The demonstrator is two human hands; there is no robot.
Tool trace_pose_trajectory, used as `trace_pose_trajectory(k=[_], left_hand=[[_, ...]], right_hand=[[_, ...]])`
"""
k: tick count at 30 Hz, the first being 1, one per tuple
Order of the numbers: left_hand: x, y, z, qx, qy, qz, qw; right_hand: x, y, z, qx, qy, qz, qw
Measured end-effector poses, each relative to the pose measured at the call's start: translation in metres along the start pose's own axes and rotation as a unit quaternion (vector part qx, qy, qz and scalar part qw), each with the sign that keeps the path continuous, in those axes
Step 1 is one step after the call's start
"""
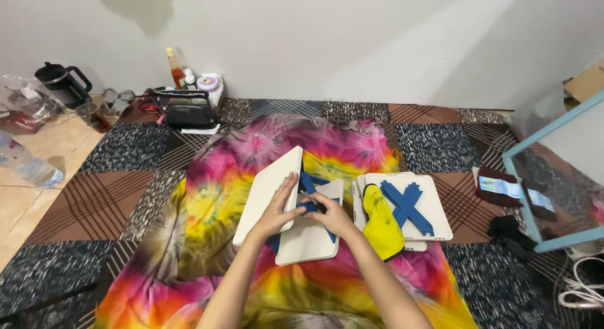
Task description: The person uses a screwdriver to pry and separate blue plastic pieces from white square boards, then wipes the boards with a yellow cloth. The person handles multiple boards and blue pieces, stacking them on a colorful tie-dye surface.
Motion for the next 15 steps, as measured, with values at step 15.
trace_pose_trajectory(k=[15], left_hand=[[0.003, -0.025, -0.002, 0.075, 0.027, -0.022, 0.997]], right_hand=[[0.001, -0.016, -0.01, 0.066, 0.061, 0.065, 0.994]])
Point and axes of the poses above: each hand's wrist, its own x-axis away from the middle knuckle, its own z-axis out of the back of the hand, y = z × x, the point moved 2 cm from there along -x, towards the middle knuckle, and after that the axes turned 10 degrees about -y, right-handed, at the moved point
